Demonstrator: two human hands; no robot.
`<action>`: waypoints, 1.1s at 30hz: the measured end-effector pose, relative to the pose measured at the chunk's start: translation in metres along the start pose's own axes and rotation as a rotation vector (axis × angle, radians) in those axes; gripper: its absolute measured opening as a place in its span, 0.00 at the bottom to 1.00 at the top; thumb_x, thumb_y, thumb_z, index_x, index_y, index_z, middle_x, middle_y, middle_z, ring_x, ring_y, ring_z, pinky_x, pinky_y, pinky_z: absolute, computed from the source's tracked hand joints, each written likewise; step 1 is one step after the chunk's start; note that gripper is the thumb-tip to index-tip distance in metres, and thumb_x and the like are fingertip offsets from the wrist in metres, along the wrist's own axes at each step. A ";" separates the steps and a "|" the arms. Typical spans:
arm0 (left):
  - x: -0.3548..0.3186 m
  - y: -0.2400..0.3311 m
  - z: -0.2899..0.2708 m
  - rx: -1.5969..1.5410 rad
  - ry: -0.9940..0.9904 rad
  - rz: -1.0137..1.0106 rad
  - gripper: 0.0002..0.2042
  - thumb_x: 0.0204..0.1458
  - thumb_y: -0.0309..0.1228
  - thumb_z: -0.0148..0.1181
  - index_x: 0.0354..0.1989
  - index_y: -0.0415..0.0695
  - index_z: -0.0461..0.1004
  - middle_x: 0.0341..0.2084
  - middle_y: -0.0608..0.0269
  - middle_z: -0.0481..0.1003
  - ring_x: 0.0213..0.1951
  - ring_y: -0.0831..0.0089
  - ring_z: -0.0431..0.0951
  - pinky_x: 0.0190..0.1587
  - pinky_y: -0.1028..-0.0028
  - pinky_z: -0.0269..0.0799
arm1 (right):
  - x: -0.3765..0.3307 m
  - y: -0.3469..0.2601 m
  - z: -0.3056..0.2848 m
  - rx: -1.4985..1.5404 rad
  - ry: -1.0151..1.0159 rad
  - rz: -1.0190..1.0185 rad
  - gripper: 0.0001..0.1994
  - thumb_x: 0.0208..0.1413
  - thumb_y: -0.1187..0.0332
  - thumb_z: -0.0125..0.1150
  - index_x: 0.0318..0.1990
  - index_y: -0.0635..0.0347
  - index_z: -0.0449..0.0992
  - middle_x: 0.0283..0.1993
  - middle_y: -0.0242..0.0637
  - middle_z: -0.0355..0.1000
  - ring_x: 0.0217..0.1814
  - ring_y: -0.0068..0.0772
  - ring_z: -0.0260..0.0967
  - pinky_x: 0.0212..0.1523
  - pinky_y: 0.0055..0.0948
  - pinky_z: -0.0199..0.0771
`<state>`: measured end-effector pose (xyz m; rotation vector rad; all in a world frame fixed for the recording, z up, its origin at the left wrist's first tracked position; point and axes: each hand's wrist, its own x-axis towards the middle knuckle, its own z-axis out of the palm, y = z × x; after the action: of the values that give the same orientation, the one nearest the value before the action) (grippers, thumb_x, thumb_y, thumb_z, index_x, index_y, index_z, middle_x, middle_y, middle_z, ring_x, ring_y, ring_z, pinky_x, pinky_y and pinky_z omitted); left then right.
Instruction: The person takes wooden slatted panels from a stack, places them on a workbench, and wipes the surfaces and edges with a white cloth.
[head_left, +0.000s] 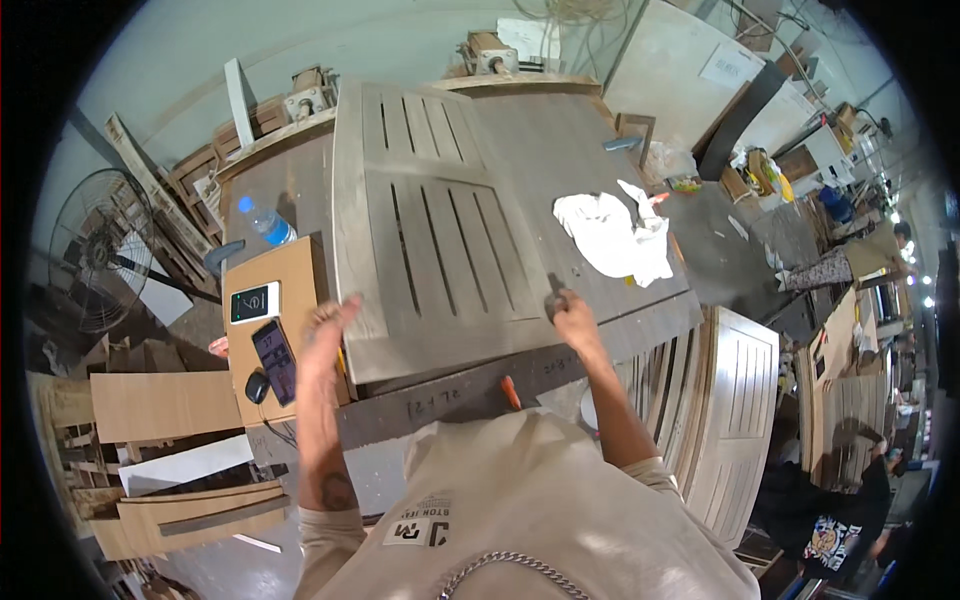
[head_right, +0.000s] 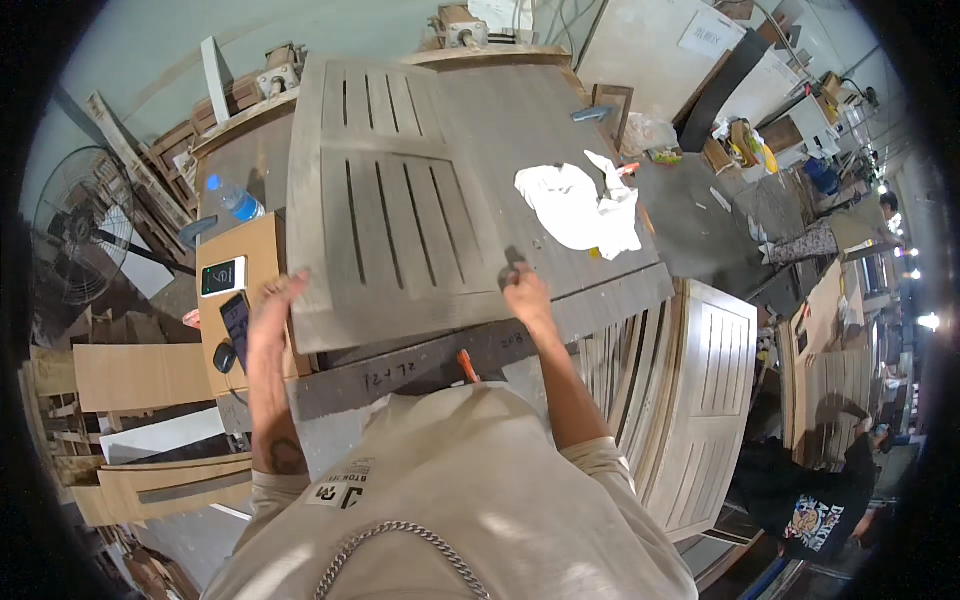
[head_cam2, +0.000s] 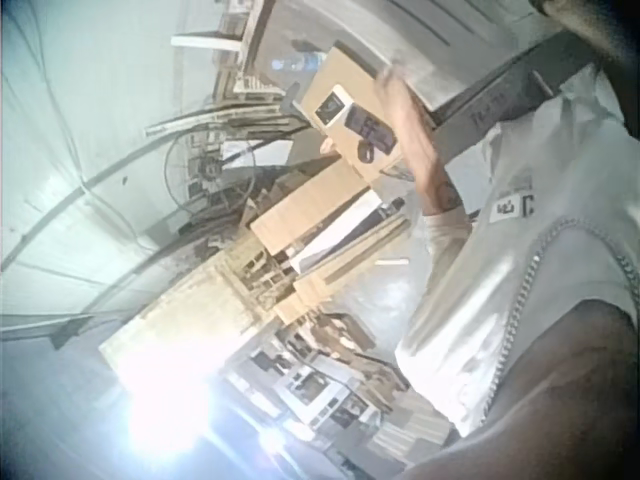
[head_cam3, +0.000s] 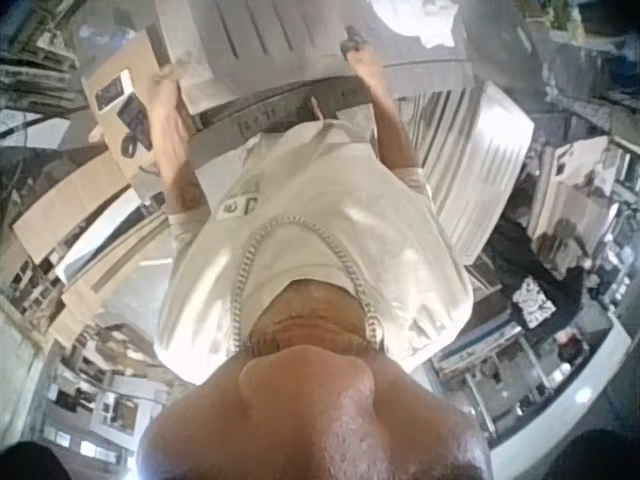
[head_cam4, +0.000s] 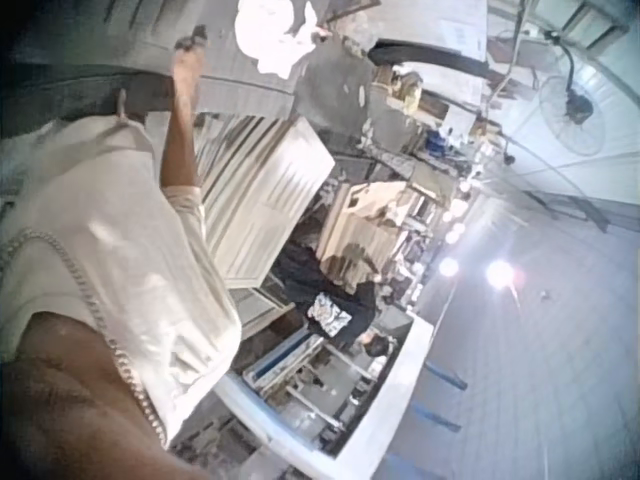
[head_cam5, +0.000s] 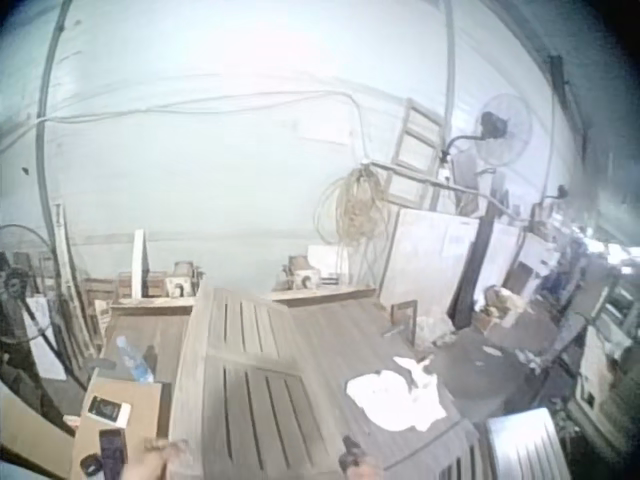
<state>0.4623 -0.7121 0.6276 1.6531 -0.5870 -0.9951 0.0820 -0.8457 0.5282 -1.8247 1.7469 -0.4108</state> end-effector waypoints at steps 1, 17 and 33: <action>-0.010 0.032 0.012 -0.005 -0.004 0.130 0.23 0.48 0.39 0.67 0.09 0.55 0.59 0.12 0.82 0.57 0.19 0.87 0.52 0.23 0.77 0.46 | -0.001 0.007 0.009 0.014 -0.039 -0.043 0.23 0.56 0.67 0.48 0.60 0.66 0.64 0.44 0.57 0.74 0.46 0.54 0.74 0.48 0.42 0.71; -0.137 0.132 0.122 0.663 -0.001 0.585 0.19 0.43 0.33 0.66 0.12 0.33 0.64 0.09 0.54 0.63 0.12 0.67 0.60 0.19 0.67 0.58 | -0.096 0.006 0.013 0.631 -0.205 -0.177 0.18 0.61 0.61 0.54 0.50 0.67 0.73 0.34 0.48 0.77 0.36 0.36 0.76 0.38 0.32 0.73; -0.040 -0.076 0.074 0.077 -0.395 -0.099 0.37 0.57 0.63 0.41 0.39 0.33 0.78 0.27 0.53 0.77 0.31 0.70 0.77 0.42 0.69 0.70 | -0.070 -0.183 -0.169 0.806 -0.024 -0.228 0.31 0.59 0.59 0.58 0.66 0.64 0.59 0.70 0.45 0.54 0.74 0.37 0.45 0.71 0.31 0.40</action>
<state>0.3707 -0.6966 0.5618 1.5722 -0.8183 -1.4027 0.1240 -0.8132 0.7817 -1.4046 1.0980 -1.0069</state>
